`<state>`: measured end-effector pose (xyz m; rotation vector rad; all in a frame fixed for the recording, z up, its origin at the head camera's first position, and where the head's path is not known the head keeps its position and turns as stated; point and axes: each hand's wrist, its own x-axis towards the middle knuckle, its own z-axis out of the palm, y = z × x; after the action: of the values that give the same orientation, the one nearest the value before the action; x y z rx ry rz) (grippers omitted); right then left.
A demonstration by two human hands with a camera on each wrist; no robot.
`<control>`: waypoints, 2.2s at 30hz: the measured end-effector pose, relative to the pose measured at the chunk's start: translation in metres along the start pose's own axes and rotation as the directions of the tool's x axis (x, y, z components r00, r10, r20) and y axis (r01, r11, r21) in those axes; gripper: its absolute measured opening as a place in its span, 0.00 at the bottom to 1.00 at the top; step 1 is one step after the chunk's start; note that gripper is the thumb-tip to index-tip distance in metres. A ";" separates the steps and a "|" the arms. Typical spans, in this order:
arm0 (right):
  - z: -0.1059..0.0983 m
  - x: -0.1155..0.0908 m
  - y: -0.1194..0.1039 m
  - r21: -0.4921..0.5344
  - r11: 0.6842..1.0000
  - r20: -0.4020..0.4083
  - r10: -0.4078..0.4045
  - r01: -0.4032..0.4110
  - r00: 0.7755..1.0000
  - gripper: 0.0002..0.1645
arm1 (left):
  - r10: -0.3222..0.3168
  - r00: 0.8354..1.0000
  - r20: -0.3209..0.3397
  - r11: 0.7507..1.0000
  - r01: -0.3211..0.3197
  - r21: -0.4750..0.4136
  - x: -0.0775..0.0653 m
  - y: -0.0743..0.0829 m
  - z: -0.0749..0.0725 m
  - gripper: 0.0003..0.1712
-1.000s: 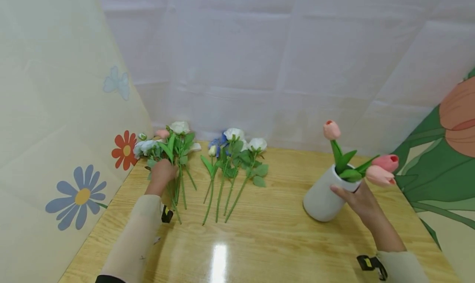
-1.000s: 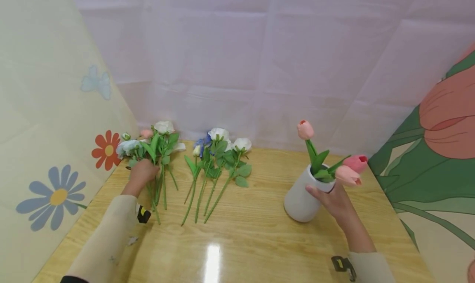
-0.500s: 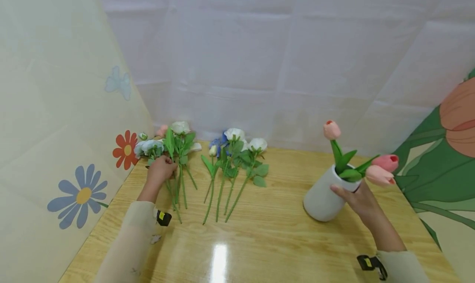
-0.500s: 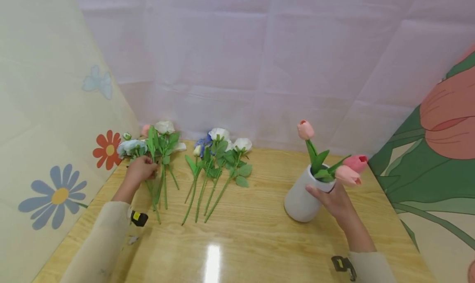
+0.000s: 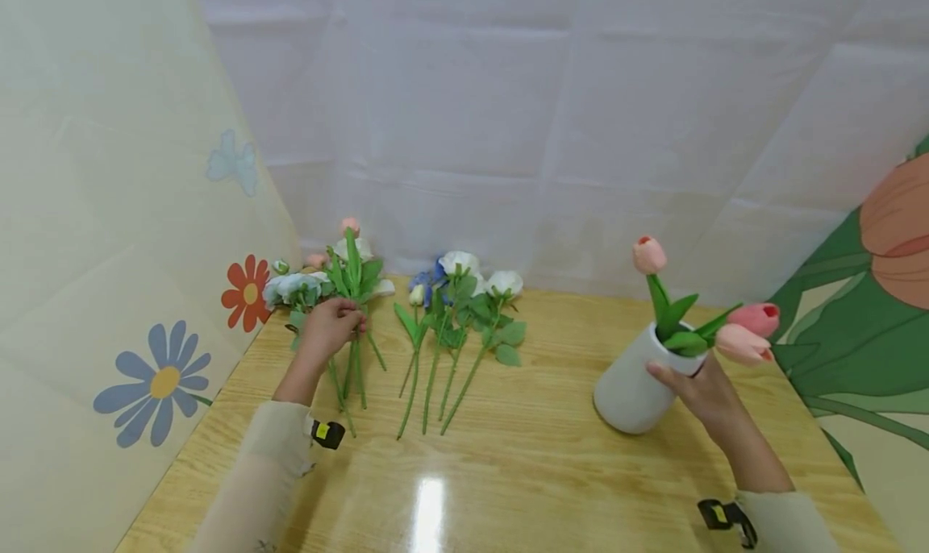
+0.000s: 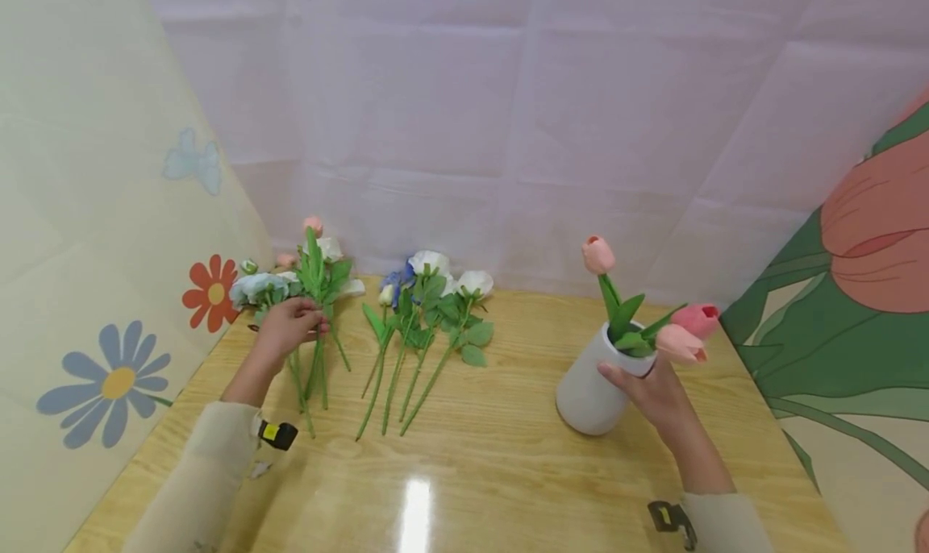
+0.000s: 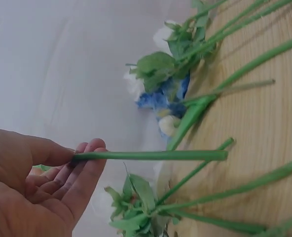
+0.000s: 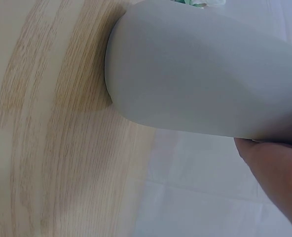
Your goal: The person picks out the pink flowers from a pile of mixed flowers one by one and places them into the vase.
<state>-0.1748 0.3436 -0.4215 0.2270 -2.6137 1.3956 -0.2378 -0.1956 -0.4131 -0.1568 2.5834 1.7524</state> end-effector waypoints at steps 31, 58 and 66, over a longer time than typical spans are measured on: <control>0.001 -0.002 -0.001 0.011 1.000 -0.009 -0.017 0.017 1.000 0.26 | 0.266 0.962 0.061 0.950 -0.251 -0.185 -0.026 0.060 0.077 0.17; 0.001 -0.004 -0.003 0.041 0.999 -0.003 -0.029 0.029 1.000 0.26 | 0.526 0.846 0.091 0.843 -0.503 -0.191 -0.038 0.108 0.139 0.12; 0.001 -0.004 -0.004 0.010 1.000 -0.003 -0.014 0.014 1.000 0.26 | 0.547 0.831 0.106 0.824 -0.511 -0.246 -0.041 0.124 0.157 0.10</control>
<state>-0.1704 0.3408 -0.4201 0.2441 -2.5979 1.4032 -0.2150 -0.0019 -0.3535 0.7613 2.4583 2.0759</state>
